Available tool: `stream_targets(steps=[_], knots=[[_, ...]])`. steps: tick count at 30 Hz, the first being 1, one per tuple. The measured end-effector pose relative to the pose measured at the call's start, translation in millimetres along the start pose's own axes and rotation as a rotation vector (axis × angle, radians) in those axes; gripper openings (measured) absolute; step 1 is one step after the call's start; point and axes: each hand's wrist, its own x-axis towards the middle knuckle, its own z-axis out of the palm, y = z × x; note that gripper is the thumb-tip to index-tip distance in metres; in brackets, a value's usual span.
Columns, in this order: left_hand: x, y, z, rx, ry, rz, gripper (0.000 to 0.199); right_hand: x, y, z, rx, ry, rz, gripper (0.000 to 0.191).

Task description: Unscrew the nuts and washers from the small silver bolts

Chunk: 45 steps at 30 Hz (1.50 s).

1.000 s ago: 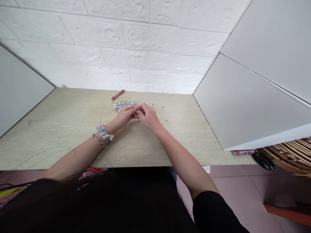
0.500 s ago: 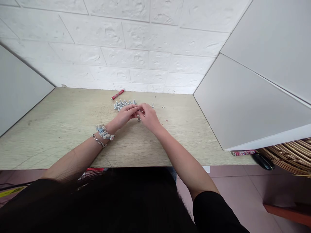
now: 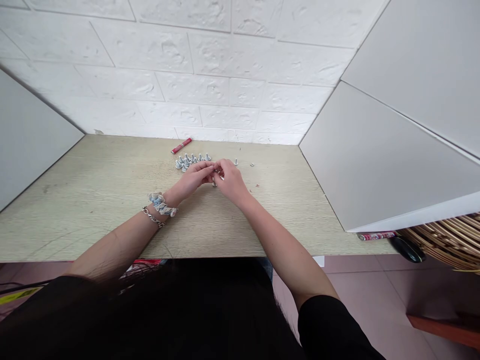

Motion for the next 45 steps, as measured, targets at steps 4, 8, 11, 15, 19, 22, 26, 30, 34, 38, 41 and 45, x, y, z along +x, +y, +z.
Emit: stream_targets(steps=[4,8,11,15,19,22,26,30,34,38,41,45], knots=[[-0.4,0.4,0.4,0.001,0.004,0.016,0.02,0.4,-1.5,-1.1,-0.004,0.015,-0.006,0.004],[-0.4,1.1,0.9,0.008,0.007,0.024,0.018,0.6,-3.5,-1.9,-0.021,0.013,0.001,0.005],[-0.1,0.7,0.6,0.005,0.004,0.028,0.016,0.3,-4.9,-2.4,-0.031,0.013,-0.02,0.006],[0.6,-1.3,-1.0,0.002,-0.013,0.027,0.016,-0.7,-6.3,-3.7,-0.032,0.013,-0.089,0.011],[0.7,-1.9,-1.4,0.023,-0.047,0.032,0.015,-1.6,-7.5,-4.7,-0.038,0.012,-0.129,0.014],[0.5,-1.3,-0.9,0.035,-0.043,0.04,0.014,-2.1,-7.7,-4.5,-0.044,0.011,-0.12,0.015],[1.4,-1.9,-1.1,0.052,-0.055,0.044,0.013,-2.6,-5.9,-3.8,-0.034,0.007,-0.139,0.016],[2.1,-3.7,-1.7,0.071,-0.066,0.034,0.014,-2.7,-4.5,-3.6,-0.046,-0.003,-0.15,0.017],[1.3,-4.2,-1.0,0.075,-0.051,0.03,0.015,-2.5,-4.3,-3.9,-0.038,0.004,-0.163,0.017],[0.8,-4.1,-0.7,0.07,-0.043,0.028,0.018,-2.2,-2.9,-3.3,-0.026,0.022,-0.181,0.016],[1.5,-4.5,-1.1,0.058,-0.038,0.029,0.022,-1.7,-1.3,-1.6,-0.014,0.04,-0.181,0.015],[2.7,-4.5,-0.5,0.018,-0.027,0.018,0.027,-1.2,-0.9,0.3,0.014,0.063,-0.136,0.008]])
